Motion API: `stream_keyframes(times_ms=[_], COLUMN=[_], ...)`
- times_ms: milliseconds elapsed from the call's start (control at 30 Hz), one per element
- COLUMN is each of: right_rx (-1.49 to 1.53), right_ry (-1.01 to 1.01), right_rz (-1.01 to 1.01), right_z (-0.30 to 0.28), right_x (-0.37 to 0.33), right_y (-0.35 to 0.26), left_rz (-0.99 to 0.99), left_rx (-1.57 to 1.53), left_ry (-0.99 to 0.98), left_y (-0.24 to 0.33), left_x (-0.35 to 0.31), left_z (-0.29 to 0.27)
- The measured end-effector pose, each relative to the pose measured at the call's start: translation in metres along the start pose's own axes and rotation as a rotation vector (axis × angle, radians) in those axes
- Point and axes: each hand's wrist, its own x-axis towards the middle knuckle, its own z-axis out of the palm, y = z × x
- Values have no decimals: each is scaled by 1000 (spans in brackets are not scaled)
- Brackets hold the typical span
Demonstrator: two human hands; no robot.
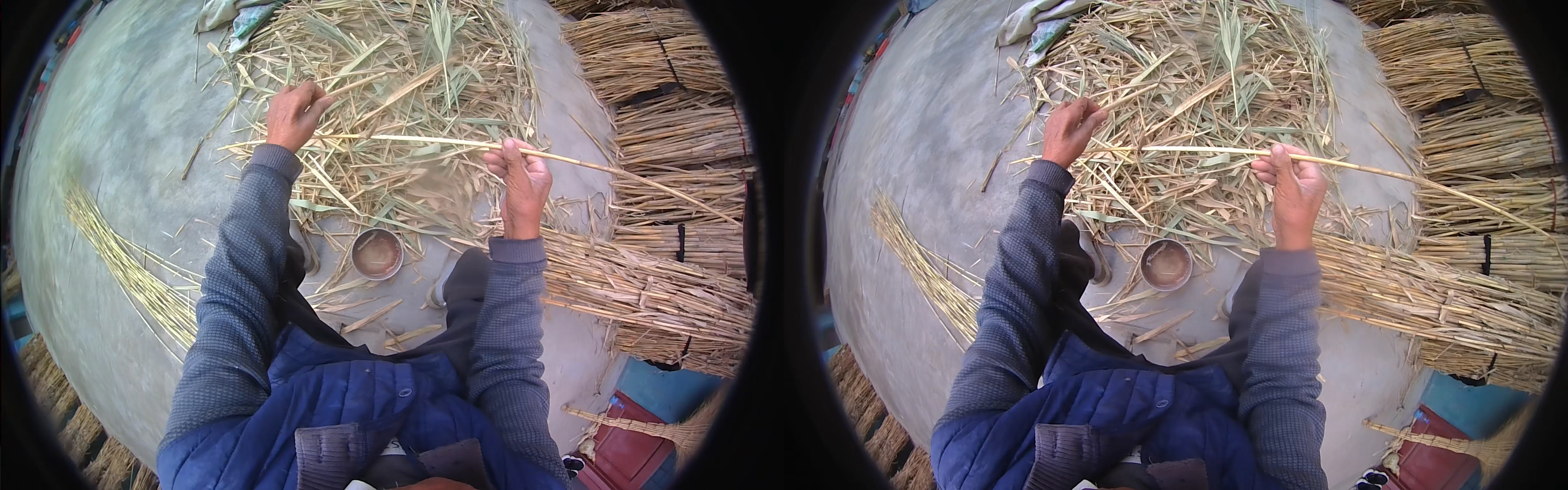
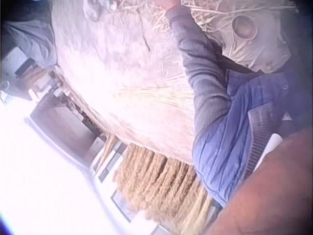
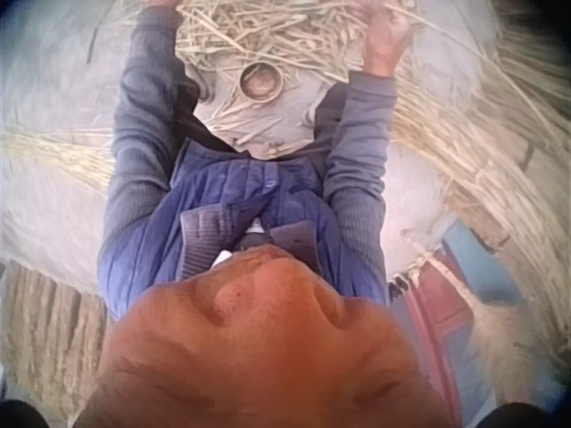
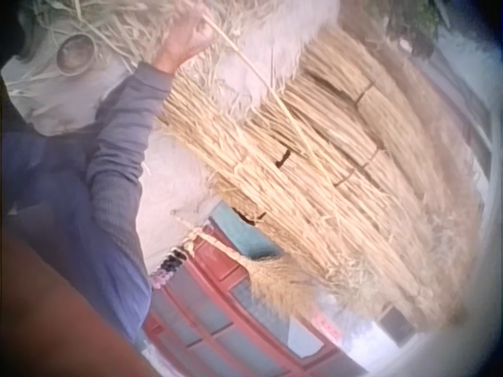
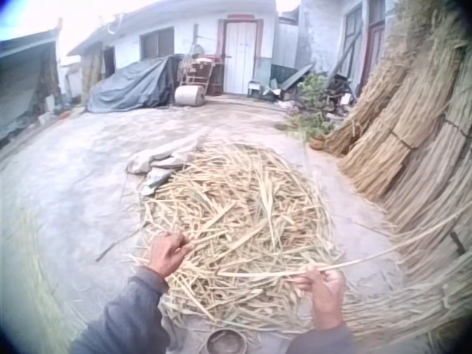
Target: The person sits on the floor and repeatedly strips leaves from long plant stems by hand. The person holds each stem with both hands, pulls off the leaves, and places the cleaned stem aside. The process is repeated for multiple stems.
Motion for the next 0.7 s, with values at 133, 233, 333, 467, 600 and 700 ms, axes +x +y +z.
stream_keyframes(times_ms=[133,233,333,467,600,700], right_rx=[6,25,37,52,80,62], right_ry=[20,52,46,24,-27,-95], right_rz=[11,12,5,1,-12,-71], right_z=[5,7,8,8,11,12], right_x=[3,7,8,7,5,4], right_y=[1,1,0,-1,-4,-7], left_rz=[171,43,-53,-212,-356,-421], left_rx=[193,-475,-686,-814,-963,-981], left_ry=[-80,-311,-499,-523,-468,-477], left_y=[11,23,32,31,31,31], left_x=[-3,-3,-5,-3,-3,-3], left_z=[-3,-4,2,10,11,9])
